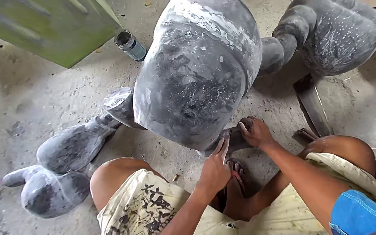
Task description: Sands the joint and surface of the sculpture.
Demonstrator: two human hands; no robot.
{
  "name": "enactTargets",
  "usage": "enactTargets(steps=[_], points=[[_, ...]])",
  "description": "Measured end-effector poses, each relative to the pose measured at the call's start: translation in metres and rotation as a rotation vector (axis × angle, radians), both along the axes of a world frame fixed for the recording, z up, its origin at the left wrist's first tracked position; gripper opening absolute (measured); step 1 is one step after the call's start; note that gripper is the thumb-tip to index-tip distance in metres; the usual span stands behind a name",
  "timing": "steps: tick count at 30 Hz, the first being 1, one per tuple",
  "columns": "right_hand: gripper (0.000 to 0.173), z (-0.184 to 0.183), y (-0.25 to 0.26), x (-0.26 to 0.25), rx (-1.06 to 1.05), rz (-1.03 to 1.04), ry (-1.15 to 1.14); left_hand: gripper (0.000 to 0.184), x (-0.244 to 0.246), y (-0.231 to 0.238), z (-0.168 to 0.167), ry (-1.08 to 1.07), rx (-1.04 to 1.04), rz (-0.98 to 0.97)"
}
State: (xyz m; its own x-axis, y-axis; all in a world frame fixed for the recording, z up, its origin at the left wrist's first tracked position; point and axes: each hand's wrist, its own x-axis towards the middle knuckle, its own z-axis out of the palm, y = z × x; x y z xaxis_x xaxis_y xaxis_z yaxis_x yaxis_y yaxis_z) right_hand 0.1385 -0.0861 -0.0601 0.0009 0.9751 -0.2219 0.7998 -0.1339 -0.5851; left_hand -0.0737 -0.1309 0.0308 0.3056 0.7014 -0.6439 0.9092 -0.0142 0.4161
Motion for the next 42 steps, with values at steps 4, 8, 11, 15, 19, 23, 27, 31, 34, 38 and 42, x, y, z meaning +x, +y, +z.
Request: enactTargets(steps=[4, 8, 11, 15, 19, 23, 27, 31, 34, 38, 42], points=[[0.04, 0.0, -0.001, 0.001, -0.008, 0.017, -0.011, 0.079, 0.014, 0.024, -0.014, -0.019, 0.041, -0.004], [0.038, 0.002, -0.001, 0.0, -0.011, 0.021, -0.007, 0.082, 0.001, 0.009, -0.007, -0.045, 0.081, -0.014], [0.039, 0.001, 0.001, 0.0, -0.014, 0.009, -0.033, 0.078, -0.006, 0.008, -0.004, -0.033, 0.024, -0.026], [0.039, -0.001, 0.003, 0.001, -0.018, 0.029, -0.015, 0.084, 0.02, 0.042, -0.027, -0.007, 0.011, -0.039], [0.037, -0.001, 0.007, 0.004, 0.03, 0.026, 0.03, 0.082, 0.013, 0.007, -0.008, -0.052, 0.1, 0.009], [0.038, -0.002, 0.004, 0.003, 0.037, 0.0, 0.009, 0.084, 0.013, 0.007, -0.015, -0.057, 0.065, -0.001], [0.038, -0.001, 0.001, 0.004, 0.046, -0.021, 0.011, 0.09, 0.033, 0.027, -0.02, 0.019, 0.024, -0.004], [0.041, -0.002, 0.005, 0.002, 0.093, -0.02, 0.022, 0.082, 0.006, -0.01, -0.003, -0.029, 0.078, 0.026], [0.041, -0.005, 0.002, 0.002, 0.094, -0.022, -0.004, 0.087, 0.016, 0.007, -0.019, -0.022, 0.057, 0.007], [0.043, -0.006, 0.003, 0.004, 0.076, -0.015, 0.004, 0.09, 0.033, 0.022, -0.021, 0.014, 0.072, 0.011], [0.041, -0.004, 0.008, 0.005, 0.092, -0.021, 0.013, 0.081, 0.002, -0.01, -0.006, -0.026, 0.098, 0.029]])
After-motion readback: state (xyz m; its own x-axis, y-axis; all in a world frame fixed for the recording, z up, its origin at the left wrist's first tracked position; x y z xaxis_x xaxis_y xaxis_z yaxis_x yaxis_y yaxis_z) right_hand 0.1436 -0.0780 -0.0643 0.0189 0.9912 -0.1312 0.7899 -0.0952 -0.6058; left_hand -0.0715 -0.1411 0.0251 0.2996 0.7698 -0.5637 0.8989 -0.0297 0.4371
